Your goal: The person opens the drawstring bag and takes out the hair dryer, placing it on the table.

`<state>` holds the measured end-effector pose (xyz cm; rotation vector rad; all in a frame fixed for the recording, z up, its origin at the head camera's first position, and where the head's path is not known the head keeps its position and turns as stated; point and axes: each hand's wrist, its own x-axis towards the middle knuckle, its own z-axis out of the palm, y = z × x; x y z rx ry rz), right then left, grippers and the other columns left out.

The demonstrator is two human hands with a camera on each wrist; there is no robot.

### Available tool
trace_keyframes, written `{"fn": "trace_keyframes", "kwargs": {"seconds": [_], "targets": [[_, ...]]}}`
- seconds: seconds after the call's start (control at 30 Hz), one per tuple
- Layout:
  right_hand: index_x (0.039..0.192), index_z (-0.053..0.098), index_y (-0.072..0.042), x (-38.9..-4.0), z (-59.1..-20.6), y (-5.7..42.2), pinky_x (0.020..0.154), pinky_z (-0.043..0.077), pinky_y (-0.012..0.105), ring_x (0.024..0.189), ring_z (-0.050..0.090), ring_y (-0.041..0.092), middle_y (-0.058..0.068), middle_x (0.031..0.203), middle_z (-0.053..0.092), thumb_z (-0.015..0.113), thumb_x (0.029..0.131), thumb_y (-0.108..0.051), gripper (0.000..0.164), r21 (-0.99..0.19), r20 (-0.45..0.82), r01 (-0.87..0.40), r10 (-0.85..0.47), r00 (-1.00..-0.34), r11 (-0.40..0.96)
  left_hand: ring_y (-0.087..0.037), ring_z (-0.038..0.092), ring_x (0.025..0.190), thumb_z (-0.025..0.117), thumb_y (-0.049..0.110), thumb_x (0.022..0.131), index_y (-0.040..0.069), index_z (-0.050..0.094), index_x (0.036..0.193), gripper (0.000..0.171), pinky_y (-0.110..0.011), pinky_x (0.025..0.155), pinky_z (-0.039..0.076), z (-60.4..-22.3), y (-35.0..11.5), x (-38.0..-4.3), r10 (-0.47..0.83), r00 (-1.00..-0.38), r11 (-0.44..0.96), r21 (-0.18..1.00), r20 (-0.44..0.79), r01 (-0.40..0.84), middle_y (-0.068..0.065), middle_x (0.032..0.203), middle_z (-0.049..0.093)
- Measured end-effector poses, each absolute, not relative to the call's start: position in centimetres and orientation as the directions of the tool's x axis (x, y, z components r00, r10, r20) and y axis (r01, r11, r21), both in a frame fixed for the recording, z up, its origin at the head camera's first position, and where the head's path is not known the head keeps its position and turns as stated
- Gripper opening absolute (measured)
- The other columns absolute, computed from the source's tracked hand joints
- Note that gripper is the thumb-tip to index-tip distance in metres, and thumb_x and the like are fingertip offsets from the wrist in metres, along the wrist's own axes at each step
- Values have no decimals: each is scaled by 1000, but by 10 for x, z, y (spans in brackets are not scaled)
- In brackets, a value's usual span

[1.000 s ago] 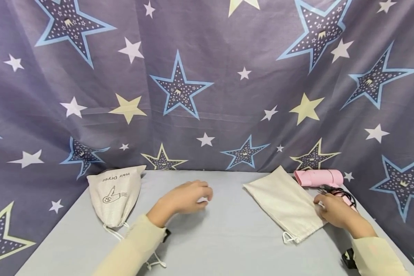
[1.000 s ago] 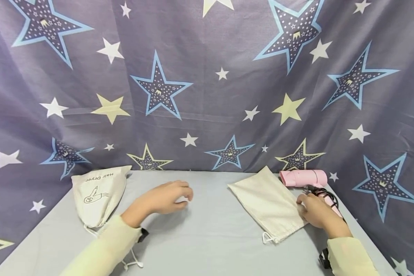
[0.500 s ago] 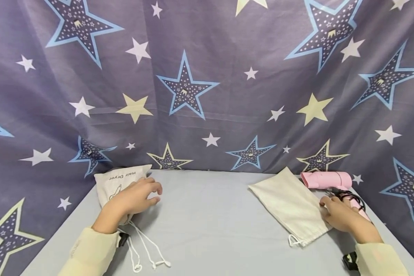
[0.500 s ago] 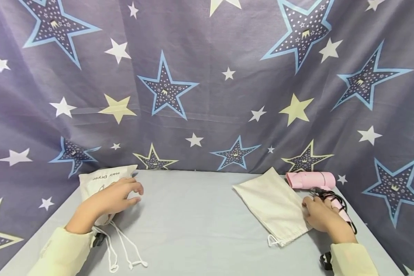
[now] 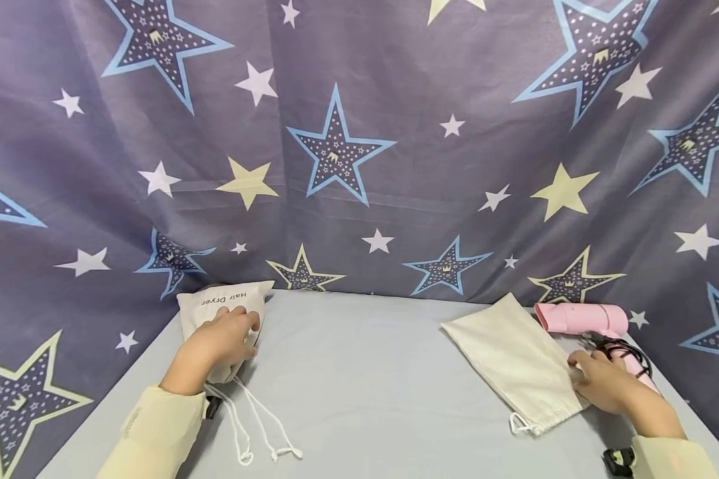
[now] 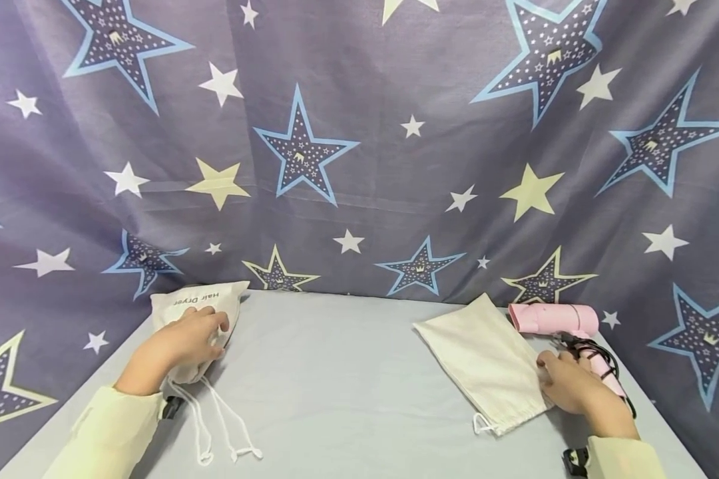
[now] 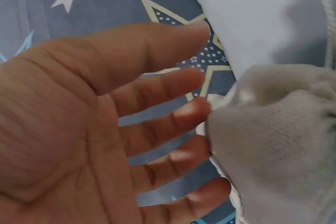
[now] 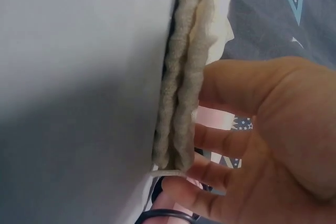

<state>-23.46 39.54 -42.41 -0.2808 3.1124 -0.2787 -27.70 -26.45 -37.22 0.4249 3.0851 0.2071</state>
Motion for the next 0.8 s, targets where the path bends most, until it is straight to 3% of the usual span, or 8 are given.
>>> {"fn": "trace_keyframes", "kwargs": {"seconds": [0.27, 0.53, 0.8], "targets": [[118, 59, 0, -233, -427, 399, 85, 37, 74, 107, 48, 62, 31, 110, 58, 72, 86, -10, 36, -202, 38, -196, -193, -981, 960, -49, 50, 102, 84, 21, 76, 7, 53, 112, 50, -64, 69, 49, -382, -280, -286, 140, -988, 981, 126, 61, 147, -24, 114, 50], [118, 60, 0, -236, -427, 398, 85, 39, 72, 105, 51, 60, 30, 110, 60, 72, 86, -11, 35, -186, 51, -198, -192, -980, 962, -65, 43, 114, 82, 27, 76, -1, 38, 136, 80, -73, 75, 47, -386, -285, -289, 28, -999, 984, 178, 24, 32, -40, 132, 39], [116, 60, 1, -233, -427, 398, 85, 39, 66, 104, 56, 51, 24, 105, 63, 74, 86, -10, 35, -173, 64, -211, -203, -977, 962, -69, 45, 105, 82, 21, 74, -1, 37, 130, 75, -71, 77, 48, -390, -290, -293, 87, -996, 964, 252, 26, 91, -44, 124, 38]]}}
